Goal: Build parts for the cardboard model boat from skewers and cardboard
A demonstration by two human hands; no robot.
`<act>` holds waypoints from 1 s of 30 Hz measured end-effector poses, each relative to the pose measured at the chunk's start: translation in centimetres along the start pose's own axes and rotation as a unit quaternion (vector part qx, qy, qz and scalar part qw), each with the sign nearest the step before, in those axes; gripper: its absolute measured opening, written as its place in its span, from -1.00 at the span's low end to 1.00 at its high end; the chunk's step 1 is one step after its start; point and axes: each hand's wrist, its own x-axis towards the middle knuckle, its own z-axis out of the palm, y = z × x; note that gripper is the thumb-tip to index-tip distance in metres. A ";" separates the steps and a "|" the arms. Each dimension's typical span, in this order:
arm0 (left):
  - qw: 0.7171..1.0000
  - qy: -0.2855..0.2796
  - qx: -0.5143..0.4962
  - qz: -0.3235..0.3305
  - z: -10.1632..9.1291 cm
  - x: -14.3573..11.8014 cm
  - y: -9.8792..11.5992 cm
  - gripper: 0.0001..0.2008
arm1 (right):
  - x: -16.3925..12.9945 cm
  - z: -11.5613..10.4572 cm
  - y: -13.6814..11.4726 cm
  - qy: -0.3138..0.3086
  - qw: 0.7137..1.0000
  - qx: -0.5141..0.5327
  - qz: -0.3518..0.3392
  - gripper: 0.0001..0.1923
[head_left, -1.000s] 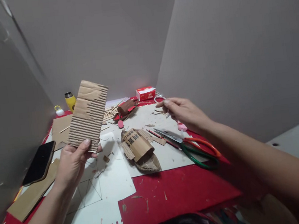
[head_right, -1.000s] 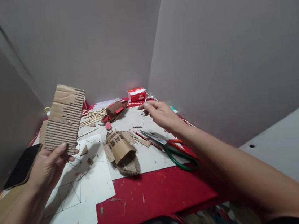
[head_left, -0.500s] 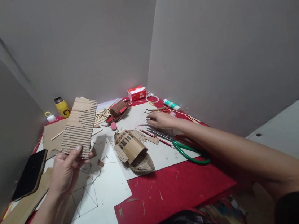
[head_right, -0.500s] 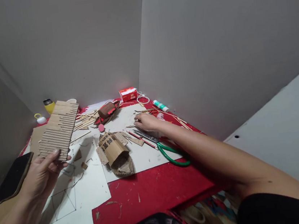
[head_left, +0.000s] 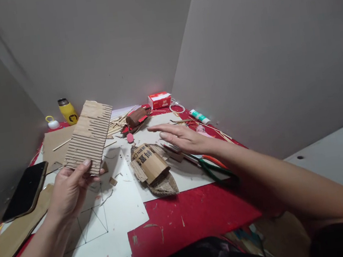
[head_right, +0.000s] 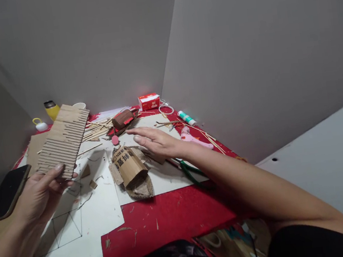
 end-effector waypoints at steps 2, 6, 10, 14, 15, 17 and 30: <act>1.000 0.002 -0.005 0.003 0.1 0.0 0.1 -0.79 | 0.2 0.2 -0.4 -0.028 0.999 0.017 -0.014 -0.62; 1.000 0.011 -0.009 0.004 0.1 0.1 0.1 -0.79 | -1.4 -1.1 0.5 0.036 0.996 -0.058 0.054 -0.62; 0.999 0.030 -0.012 0.014 0.0 0.2 0.0 -0.83 | -6.8 -2.7 2.3 0.028 0.975 -0.161 0.153 -0.68; 0.998 0.039 0.003 0.043 0.0 0.3 -0.3 -0.83 | -12.6 -2.2 3.4 -0.039 0.943 -0.240 0.228 -0.77; 0.998 0.040 0.006 0.047 0.0 0.3 -0.4 -0.84 | -13.6 -1.8 3.5 -0.053 0.936 -0.252 0.240 -0.78; 0.998 0.044 0.007 0.051 0.1 0.3 -0.5 -0.84 | -14.7 -1.2 3.7 -0.075 0.926 -0.267 0.256 -0.75; 0.998 0.026 0.002 0.048 -0.1 0.5 -0.8 -0.76 | -13.8 -0.9 5.3 -0.101 0.911 -0.283 0.281 -0.69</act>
